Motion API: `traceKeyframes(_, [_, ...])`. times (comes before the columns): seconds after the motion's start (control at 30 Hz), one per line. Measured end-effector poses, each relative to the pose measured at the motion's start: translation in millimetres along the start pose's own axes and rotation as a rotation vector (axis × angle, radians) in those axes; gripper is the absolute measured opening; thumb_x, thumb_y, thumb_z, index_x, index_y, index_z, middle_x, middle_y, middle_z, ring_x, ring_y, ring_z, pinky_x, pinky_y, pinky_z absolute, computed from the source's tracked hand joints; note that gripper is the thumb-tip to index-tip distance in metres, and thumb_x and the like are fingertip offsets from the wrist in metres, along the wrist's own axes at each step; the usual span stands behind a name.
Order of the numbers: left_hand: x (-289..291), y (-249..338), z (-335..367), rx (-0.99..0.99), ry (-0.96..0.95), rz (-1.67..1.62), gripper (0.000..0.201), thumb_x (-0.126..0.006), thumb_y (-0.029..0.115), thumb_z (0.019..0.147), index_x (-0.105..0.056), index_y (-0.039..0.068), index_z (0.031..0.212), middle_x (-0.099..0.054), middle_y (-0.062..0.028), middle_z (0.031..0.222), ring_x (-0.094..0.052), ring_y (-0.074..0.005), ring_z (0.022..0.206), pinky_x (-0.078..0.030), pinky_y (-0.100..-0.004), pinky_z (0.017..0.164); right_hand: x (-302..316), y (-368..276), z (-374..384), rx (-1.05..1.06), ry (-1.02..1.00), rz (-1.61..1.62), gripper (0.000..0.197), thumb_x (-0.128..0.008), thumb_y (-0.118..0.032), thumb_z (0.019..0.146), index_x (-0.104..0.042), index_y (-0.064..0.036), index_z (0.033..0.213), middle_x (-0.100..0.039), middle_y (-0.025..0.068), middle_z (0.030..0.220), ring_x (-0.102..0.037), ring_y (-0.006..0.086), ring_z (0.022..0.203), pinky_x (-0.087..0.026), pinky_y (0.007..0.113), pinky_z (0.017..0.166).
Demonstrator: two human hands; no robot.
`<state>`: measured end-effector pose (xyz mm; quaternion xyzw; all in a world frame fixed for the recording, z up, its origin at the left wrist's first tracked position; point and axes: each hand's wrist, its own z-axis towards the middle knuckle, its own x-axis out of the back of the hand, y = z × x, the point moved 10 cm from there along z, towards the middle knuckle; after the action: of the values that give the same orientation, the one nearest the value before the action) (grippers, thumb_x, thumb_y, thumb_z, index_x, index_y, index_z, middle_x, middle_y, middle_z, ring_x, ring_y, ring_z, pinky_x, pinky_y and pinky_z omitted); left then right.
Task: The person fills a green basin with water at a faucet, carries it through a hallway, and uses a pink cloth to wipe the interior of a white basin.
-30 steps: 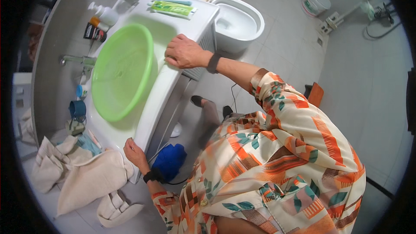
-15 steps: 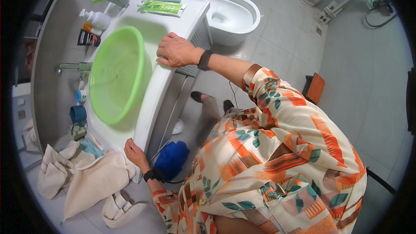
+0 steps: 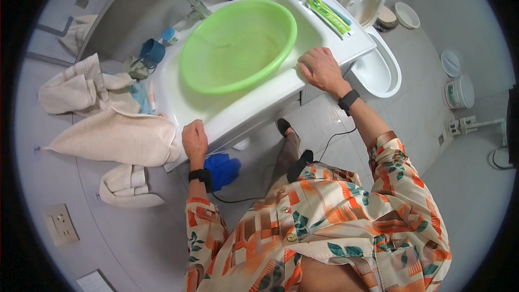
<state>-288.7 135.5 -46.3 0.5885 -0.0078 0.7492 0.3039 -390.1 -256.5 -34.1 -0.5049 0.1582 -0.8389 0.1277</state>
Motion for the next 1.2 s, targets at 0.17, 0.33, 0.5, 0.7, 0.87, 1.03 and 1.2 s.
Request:
traceKeyframes(0.17, [-0.6,3.4,2.3,-0.003,0.0,0.022,0.024,-0.047,0.02,0.092,-0.064,0.002,0.088,-0.063,-0.0179,0.084,-0.055,-0.0373,0.084,-0.043,-0.0447,0.077,0.6,1.8,0.6,-0.004,-0.008,-0.014,0.022,-0.056,-0.026,0.087,-0.066,-0.0074,0.089,-0.062,0.0074,0.092,-0.054,0.0235,0.097,-0.036,0.037,0.095])
traceKeyframes(0.33, [-0.5,6.5,3.0,-0.027,0.035,0.025,0.023,-0.048,0.019,0.091,-0.063,0.003,0.085,-0.061,-0.0181,0.081,-0.054,-0.037,0.083,-0.043,-0.0454,0.076,3.4,1.0,1.5,0.018,0.02,-0.022,0.022,-0.056,-0.026,0.087,-0.066,-0.007,0.089,-0.062,0.008,0.092,-0.055,0.0238,0.096,-0.036,0.037,0.094])
traceKeyframes(0.5, [-0.6,3.2,3.5,-0.043,0.051,0.023,0.022,-0.049,0.02,0.091,-0.063,0.004,0.085,-0.062,-0.0176,0.081,-0.055,-0.037,0.082,-0.042,-0.0455,0.075,2.5,1.3,2.8,0.007,0.005,-0.02,0.021,-0.056,-0.025,0.086,-0.066,-0.0068,0.089,-0.062,0.0082,0.091,-0.055,0.0239,0.095,-0.037,0.037,0.094])
traceKeyframes(0.7, [-1.1,1.1,3.9,-0.05,0.053,-0.008,0.022,-0.05,0.02,0.091,-0.063,0.004,0.085,-0.062,-0.0175,0.081,-0.055,-0.0373,0.082,-0.043,-0.0456,0.075,0.5,1.4,2.4,0.007,0.017,-0.024,0.021,-0.056,-0.025,0.086,-0.066,-0.0067,0.088,-0.062,0.0083,0.09,-0.055,0.0241,0.095,-0.037,0.038,0.095])
traceKeyframes(0.87, [-0.8,2.1,3.2,-0.038,0.047,0.005,0.023,-0.049,0.02,0.091,-0.064,0.003,0.085,-0.063,-0.0178,0.082,-0.055,-0.0375,0.082,-0.043,-0.0457,0.075,2.6,0.7,1.7,0.012,0.027,-0.024,0.021,-0.056,-0.025,0.086,-0.066,-0.0068,0.088,-0.062,0.0084,0.09,-0.055,0.024,0.095,-0.036,0.038,0.095])
traceKeyframes(1.03, [4.0,4.3,1.7,-0.039,0.066,-0.013,0.023,-0.049,0.02,0.091,-0.063,0.003,0.085,-0.062,-0.0178,0.082,-0.055,-0.0374,0.082,-0.042,-0.0456,0.075,4.0,-2.7,1.2,0.021,0.028,-0.019,0.02,-0.057,-0.025,0.086,-0.066,-0.0073,0.088,-0.062,0.0079,0.09,-0.055,0.0243,0.095,-0.037,0.037,0.094])
traceKeyframes(1.2, [2.3,8.6,4.2,-0.009,0.003,0.023,0.023,-0.049,0.02,0.091,-0.063,0.003,0.084,-0.062,-0.0169,0.082,-0.054,-0.0371,0.082,-0.042,-0.0454,0.075,3.8,-1.3,1.2,0.021,0.03,-0.032,0.019,-0.057,-0.025,0.085,-0.066,-0.0081,0.088,-0.062,0.0075,0.09,-0.055,0.0246,0.094,-0.038,0.036,0.092])
